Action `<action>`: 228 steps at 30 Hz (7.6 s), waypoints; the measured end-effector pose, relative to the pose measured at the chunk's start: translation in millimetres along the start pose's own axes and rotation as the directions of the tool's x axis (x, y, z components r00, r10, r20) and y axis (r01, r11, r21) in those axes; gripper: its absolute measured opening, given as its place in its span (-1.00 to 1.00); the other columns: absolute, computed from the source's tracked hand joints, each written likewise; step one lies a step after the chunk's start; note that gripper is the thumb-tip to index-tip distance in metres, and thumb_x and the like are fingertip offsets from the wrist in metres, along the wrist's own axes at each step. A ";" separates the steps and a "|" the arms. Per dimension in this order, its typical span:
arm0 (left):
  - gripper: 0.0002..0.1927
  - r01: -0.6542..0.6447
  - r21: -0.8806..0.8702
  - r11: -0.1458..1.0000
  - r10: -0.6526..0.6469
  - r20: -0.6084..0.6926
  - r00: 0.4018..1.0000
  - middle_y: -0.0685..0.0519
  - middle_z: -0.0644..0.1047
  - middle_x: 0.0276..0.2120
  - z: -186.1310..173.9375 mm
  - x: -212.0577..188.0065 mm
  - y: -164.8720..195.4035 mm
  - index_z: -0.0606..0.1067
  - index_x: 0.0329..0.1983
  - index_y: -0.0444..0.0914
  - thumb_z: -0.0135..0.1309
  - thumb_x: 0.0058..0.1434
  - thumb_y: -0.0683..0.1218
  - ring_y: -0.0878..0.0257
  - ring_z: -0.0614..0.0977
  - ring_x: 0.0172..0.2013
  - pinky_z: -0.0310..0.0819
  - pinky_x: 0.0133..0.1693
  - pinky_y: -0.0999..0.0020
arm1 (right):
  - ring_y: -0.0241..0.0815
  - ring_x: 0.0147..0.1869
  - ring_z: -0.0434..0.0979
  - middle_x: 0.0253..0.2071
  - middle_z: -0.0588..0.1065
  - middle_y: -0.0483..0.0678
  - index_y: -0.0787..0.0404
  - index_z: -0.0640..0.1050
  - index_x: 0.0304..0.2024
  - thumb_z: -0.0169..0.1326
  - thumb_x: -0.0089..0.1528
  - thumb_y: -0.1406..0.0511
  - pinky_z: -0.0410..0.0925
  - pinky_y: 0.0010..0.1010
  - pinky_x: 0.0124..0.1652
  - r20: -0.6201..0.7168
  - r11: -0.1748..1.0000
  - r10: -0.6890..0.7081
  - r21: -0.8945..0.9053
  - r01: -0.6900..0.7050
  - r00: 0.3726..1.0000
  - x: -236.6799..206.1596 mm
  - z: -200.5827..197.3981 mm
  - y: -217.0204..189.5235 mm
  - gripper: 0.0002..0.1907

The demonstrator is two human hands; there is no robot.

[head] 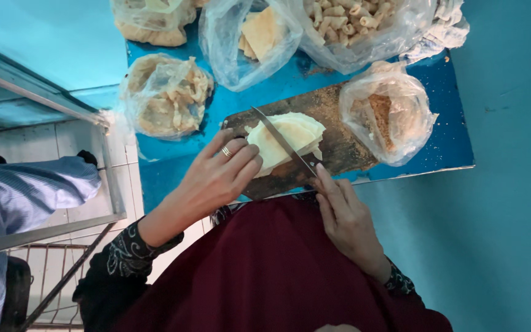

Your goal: The person sits at a small blue table and shapes a round piece of dough by hand, folding and pressing it over a wooden board. They then pick up a knife and cut the shaped dough into pieces on the board, handling the cut pieces by hand.

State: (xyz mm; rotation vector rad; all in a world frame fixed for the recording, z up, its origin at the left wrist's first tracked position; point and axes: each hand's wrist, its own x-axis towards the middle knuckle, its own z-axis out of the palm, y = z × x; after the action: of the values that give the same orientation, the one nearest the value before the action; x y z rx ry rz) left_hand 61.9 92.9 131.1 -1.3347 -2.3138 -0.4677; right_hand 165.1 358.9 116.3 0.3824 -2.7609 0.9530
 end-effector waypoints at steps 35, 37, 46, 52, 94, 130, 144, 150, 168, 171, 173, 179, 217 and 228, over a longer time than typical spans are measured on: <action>-0.64 0.010 -0.047 0.999 -0.011 -0.024 1.000 -0.15 0.51 0.00 29.2 0.1 -1.4 0.56 0.06 -0.38 0.16 0.22 -0.14 -0.02 0.52 0.18 0.25 0.28 -0.11 | -0.01 -0.09 0.59 -0.06 0.52 0.06 0.23 0.37 0.37 0.10 0.30 0.47 0.45 -0.27 -0.14 -0.076 0.999 0.034 0.034 -0.031 0.997 -6.2 -0.7 -5.7 -0.43; -0.65 0.019 -0.063 0.998 -0.021 -0.033 0.999 -0.15 0.50 0.00 29.9 0.5 0.0 0.54 0.08 -0.41 0.16 0.26 -0.16 -0.03 0.52 0.18 0.27 0.29 -0.07 | 0.00 -0.07 0.61 -0.05 0.52 0.06 0.23 0.36 0.39 0.10 0.29 0.48 0.46 -0.26 -0.14 -0.062 0.999 0.032 0.020 -0.031 0.998 -7.2 2.3 -7.2 -0.41; -0.80 0.103 -0.280 0.954 -0.105 0.008 0.994 -0.15 0.50 -0.02 21.9 1.3 -4.3 0.49 -0.10 -0.37 0.20 0.25 -0.20 -0.06 0.51 0.15 0.29 0.27 -0.07 | -0.04 0.02 0.65 0.05 0.54 0.04 0.22 0.31 0.41 0.09 0.29 0.48 0.50 -0.28 -0.15 -0.040 0.999 0.009 -0.041 -0.011 0.999 -10.0 8.1 -14.0 -0.37; -0.74 0.081 -0.204 0.976 -0.082 0.004 0.997 -0.07 0.52 -0.04 15.5 -8.8 -6.4 0.56 -0.08 -0.31 0.22 0.15 -0.22 0.03 0.54 0.18 0.22 0.29 -0.15 | -0.03 -0.03 0.64 0.02 0.57 0.01 0.24 0.31 0.41 0.10 0.28 0.47 0.48 -0.28 -0.21 -0.018 0.998 0.038 -0.048 -0.039 0.999 -8.9 7.6 -11.6 -0.37; -0.87 -0.355 0.530 0.770 0.258 0.251 0.933 0.19 0.15 0.59 4.6 80.0 -23.3 0.65 -0.41 0.04 0.20 0.08 -0.14 0.11 -0.11 0.59 -0.31 0.46 -0.33 | -0.14 -0.22 0.54 -0.13 0.57 -0.04 0.37 0.27 0.41 0.13 0.30 0.45 0.42 -0.32 -0.23 0.011 0.972 -0.129 -0.197 0.129 0.992 -10.8 11.2 0.3 -0.37; -0.87 -0.418 0.271 0.867 0.286 0.417 0.863 0.25 0.18 0.55 22.3 96.0 -20.8 0.63 -0.61 0.05 0.24 -0.15 -0.13 0.09 -0.08 0.55 -0.33 0.39 -0.34 | -0.09 -0.37 0.40 -0.38 0.41 -0.05 0.31 0.43 0.33 0.13 0.35 0.28 0.38 -0.15 -0.18 0.056 0.870 -0.143 -0.469 0.153 0.988 10.9 19.3 -6.6 -0.48; -0.88 -0.325 0.256 0.911 0.200 0.414 0.888 0.29 0.14 0.57 19.9 91.2 -20.7 0.65 -0.60 0.02 0.27 -0.18 -0.13 0.10 -0.11 0.55 -0.33 0.38 -0.40 | -0.01 -0.46 0.49 -0.34 0.42 0.04 0.26 0.35 0.38 0.08 0.37 0.31 0.39 -0.21 -0.47 0.047 0.928 -0.182 -0.322 0.187 0.982 24.9 32.2 8.2 -0.48; -0.87 -0.314 0.357 0.880 0.168 0.384 0.908 0.26 0.15 0.57 23.7 85.1 -17.2 0.67 -0.52 0.04 0.22 -0.06 -0.13 0.09 -0.07 0.56 -0.34 0.40 -0.36 | -0.05 -0.52 0.46 -0.41 0.41 0.00 0.20 0.34 0.38 0.10 0.35 0.31 0.35 -0.22 -0.53 0.037 0.902 -0.180 -0.393 0.180 0.983 1.5 21.2 6.9 -0.45; -0.90 -0.324 0.427 0.844 0.189 0.328 0.925 0.28 0.19 0.55 27.0 89.0 -16.8 0.67 -0.50 0.01 0.23 -0.10 -0.09 0.09 -0.04 0.56 -0.34 0.40 -0.37 | 0.13 -0.53 0.49 -0.46 0.43 0.07 0.17 0.33 0.39 0.05 0.36 0.28 0.36 -0.06 -0.52 0.066 0.924 -0.103 -0.362 0.120 0.992 -12.5 3.9 7.8 -0.46; -0.92 -0.318 0.361 0.877 0.200 0.327 0.923 0.28 0.20 0.55 31.0 88.7 -16.5 0.66 -0.55 0.00 0.23 -0.10 -0.10 0.09 -0.03 0.56 -0.32 0.38 -0.39 | 0.13 -0.51 0.50 -0.41 0.45 0.07 0.16 0.33 0.39 0.04 0.36 0.28 0.36 -0.06 -0.51 0.046 0.928 -0.104 -0.355 0.114 0.993 -3.5 11.1 7.9 -0.47; -0.91 -0.307 0.371 0.876 0.184 0.332 0.925 0.28 0.21 0.54 32.5 87.1 -15.2 0.66 -0.55 0.00 0.23 -0.11 -0.11 0.09 -0.02 0.55 -0.31 0.38 -0.39 | 0.12 -0.46 0.52 -0.34 0.47 0.08 0.20 0.32 0.40 0.03 0.38 0.30 0.38 -0.08 -0.47 -0.008 0.940 -0.162 -0.306 0.152 0.987 8.7 20.5 7.7 -0.48; -0.89 -0.306 0.513 0.802 0.177 0.285 0.942 0.26 0.20 0.55 31.9 83.8 -14.5 0.66 -0.47 0.03 0.21 -0.02 -0.11 0.11 0.01 0.56 -0.30 0.39 -0.35 | 0.17 -0.40 0.54 -0.38 0.50 0.12 0.22 0.31 0.40 0.08 0.33 0.33 0.41 -0.07 -0.42 0.110 0.949 -0.080 -0.295 0.109 0.991 -22.4 -3.2 14.3 -0.42; -0.34 0.479 -0.271 0.835 -0.479 0.072 0.875 -0.18 0.43 0.08 52.5 1.5 42.8 0.31 0.19 -0.33 0.28 0.05 -0.08 -0.12 0.45 0.15 0.17 0.17 -0.12 | 0.09 -0.08 0.53 -0.09 0.50 0.11 0.15 0.54 0.33 0.18 0.39 0.16 0.40 -0.09 -0.13 -0.260 0.853 0.133 -0.461 -0.244 0.956 7.6 -92.7 163.2 -0.52; -0.41 0.692 -0.567 0.446 -0.632 0.349 0.692 -0.18 0.55 -0.31 40.9 7.6 -2.8 0.49 0.09 -0.31 0.35 -0.03 -0.08 -0.09 0.61 -0.28 0.49 -0.21 0.08 | 0.09 0.00 0.55 -0.05 0.53 0.16 0.27 0.54 0.31 0.29 0.33 0.24 0.42 -0.14 -0.09 -0.271 0.817 0.019 -0.551 -0.171 0.963 23.3 -117.2 121.6 -0.47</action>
State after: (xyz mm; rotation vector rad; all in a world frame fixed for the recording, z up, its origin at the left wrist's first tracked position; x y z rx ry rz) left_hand 48.2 116.9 100.0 -0.5540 -2.8190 -1.6700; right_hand 117.7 520.5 143.3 0.0135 -2.6670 0.1291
